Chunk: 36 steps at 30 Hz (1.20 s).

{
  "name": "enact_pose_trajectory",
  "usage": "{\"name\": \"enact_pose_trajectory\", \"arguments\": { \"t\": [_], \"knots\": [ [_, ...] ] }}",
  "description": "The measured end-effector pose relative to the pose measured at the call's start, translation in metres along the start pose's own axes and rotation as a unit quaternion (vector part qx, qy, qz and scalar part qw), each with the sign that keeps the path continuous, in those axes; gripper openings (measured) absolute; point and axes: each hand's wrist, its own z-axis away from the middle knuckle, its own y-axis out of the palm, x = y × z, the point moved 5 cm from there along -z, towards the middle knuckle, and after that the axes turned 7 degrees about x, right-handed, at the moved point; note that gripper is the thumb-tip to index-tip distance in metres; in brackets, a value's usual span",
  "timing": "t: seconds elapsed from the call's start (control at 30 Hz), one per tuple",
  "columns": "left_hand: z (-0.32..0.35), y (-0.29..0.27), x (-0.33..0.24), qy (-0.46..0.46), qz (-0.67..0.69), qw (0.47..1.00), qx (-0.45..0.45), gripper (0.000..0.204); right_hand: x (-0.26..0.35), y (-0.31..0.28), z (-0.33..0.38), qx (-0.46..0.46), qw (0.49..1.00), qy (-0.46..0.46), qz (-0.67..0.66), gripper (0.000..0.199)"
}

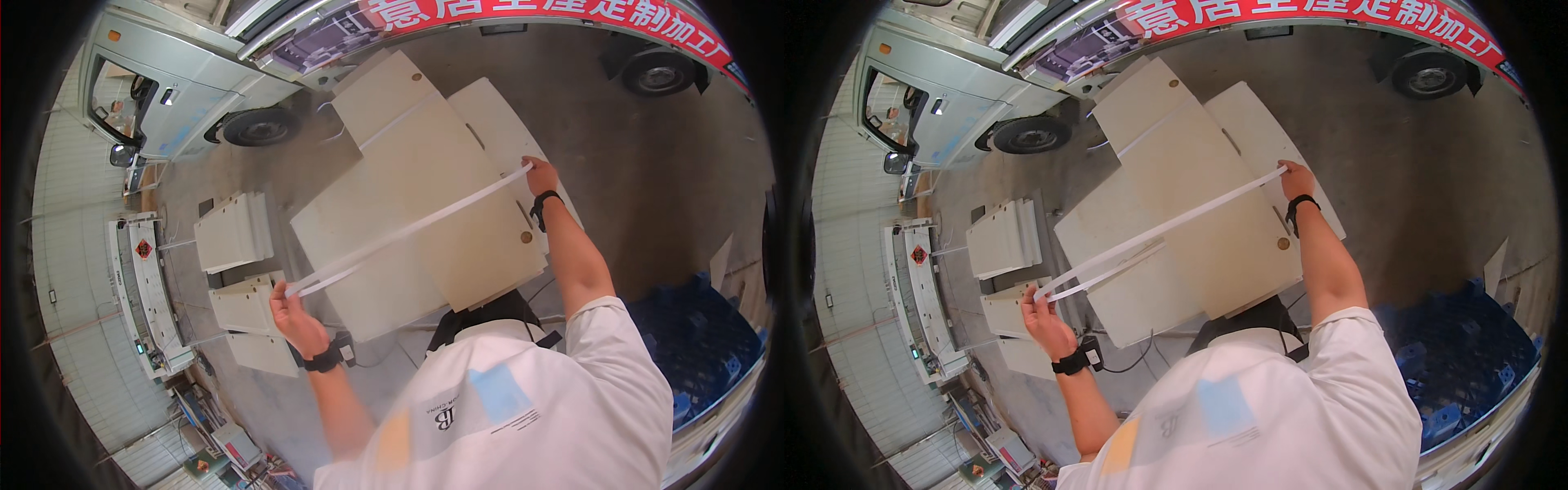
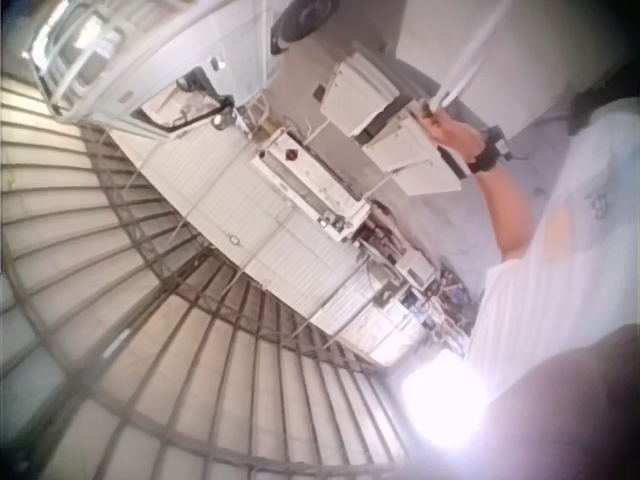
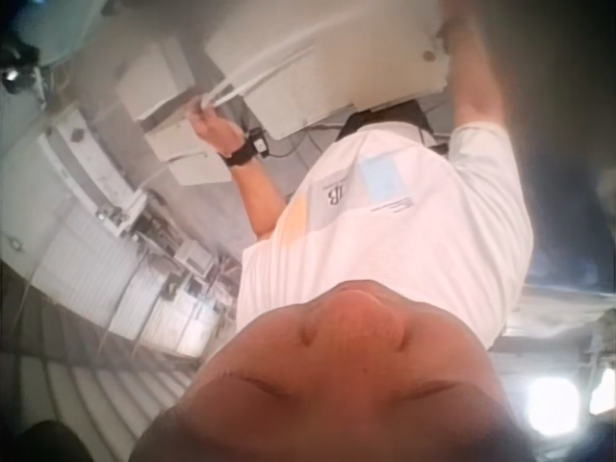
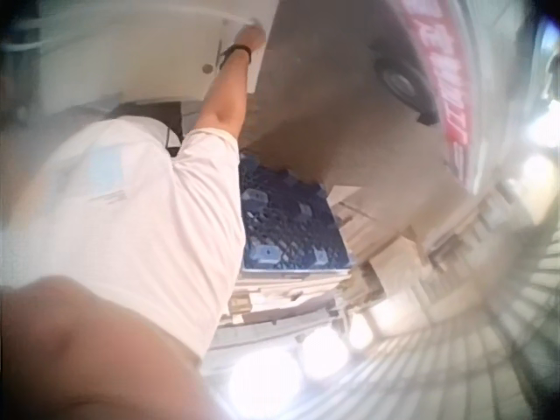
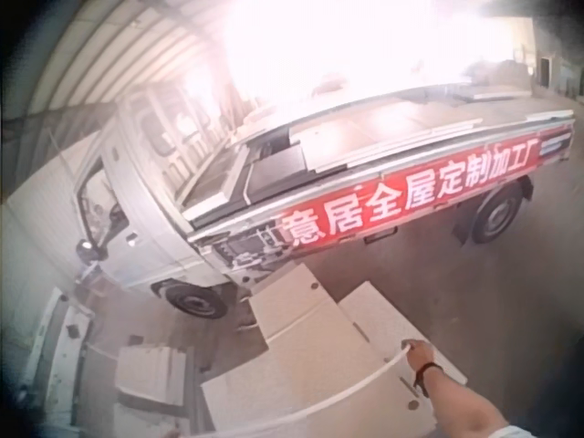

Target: Moving and stacking rectangular furniture panels from the floor onto a truck bed.

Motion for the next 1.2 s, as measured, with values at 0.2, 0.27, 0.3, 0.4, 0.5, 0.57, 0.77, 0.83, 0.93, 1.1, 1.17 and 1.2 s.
{"name": "enact_pose_trajectory", "arguments": {
  "t": [0.2, 0.27, 0.3, 0.4, 0.5, 0.57, 0.77, 0.83, 0.93, 1.1, 1.17, 1.2],
  "knots": [
    [0.017, 0.001, 0.006, -0.013, -0.036, 0.999, 0.020, 0.025, -0.003, 0.051, 0.004, 0.070, 0.995, 0.056, -0.051, 0.028],
    [0.021, 0.004, 0.007, -0.012, -0.025, 0.999, 0.034, 0.026, -0.002, 0.048, 0.002, 0.072, 0.997, -0.009, 0.009, 0.031],
    [0.022, 0.007, 0.008, -0.025, -0.054, 0.997, 0.042, 0.029, -0.008, 0.045, 0.003, 0.077, 0.997, -0.005, 0.023, 0.031],
    [0.025, 0.016, 0.012, -0.045, -0.097, 0.992, 0.063, 0.035, -0.030, 0.030, 0.017, 0.058, 0.996, -0.024, -0.059, 0.044],
    [0.028, 0.025, 0.019, -0.063, -0.112, 0.987, 0.093, 0.038, -0.061, 0.013, 0.052, 0.034, 0.998, -0.011, -0.057, 0.046],
    [0.029, 0.030, 0.028, -0.076, -0.111, 0.983, 0.125, 0.039, -0.082, 0.000, 0.080, 0.000, 1.000, 0.008, 0.011, 0.047],
    [0.033, 0.040, 0.086, -0.076, -0.158, 0.964, 0.202, 0.034, -0.173, -0.015, 0.180, -0.072, 0.985, 0.124, -0.094, 0.044],
    [0.035, 0.045, 0.115, -0.059, -0.216, 0.943, 0.247, 0.032, -0.200, -0.012, 0.207, -0.118, 0.978, 0.141, -0.097, 0.042],
    [0.049, 0.049, 0.153, -0.033, -0.224, 0.923, 0.312, 0.034, -0.229, -0.010, 0.245, -0.161, 0.969, 0.167, -0.083, 0.041],
    [0.078, 0.043, 0.199, -0.064, -0.232, 0.871, 0.427, 0.037, -0.239, 0.007, 0.283, -0.045, 0.971, 0.225, -0.075, 0.044],
    [0.089, 0.037, 0.208, -0.083, -0.199, 0.876, 0.431, 0.040, -0.227, 0.021, 0.294, 0.009, 0.969, 0.203, -0.138, 0.043],
    [0.095, 0.031, 0.212, -0.105, -0.208, 0.867, 0.441, 0.039, -0.219, 0.023, 0.300, 0.002, 0.974, 0.179, -0.138, 0.043]
  ]
}}
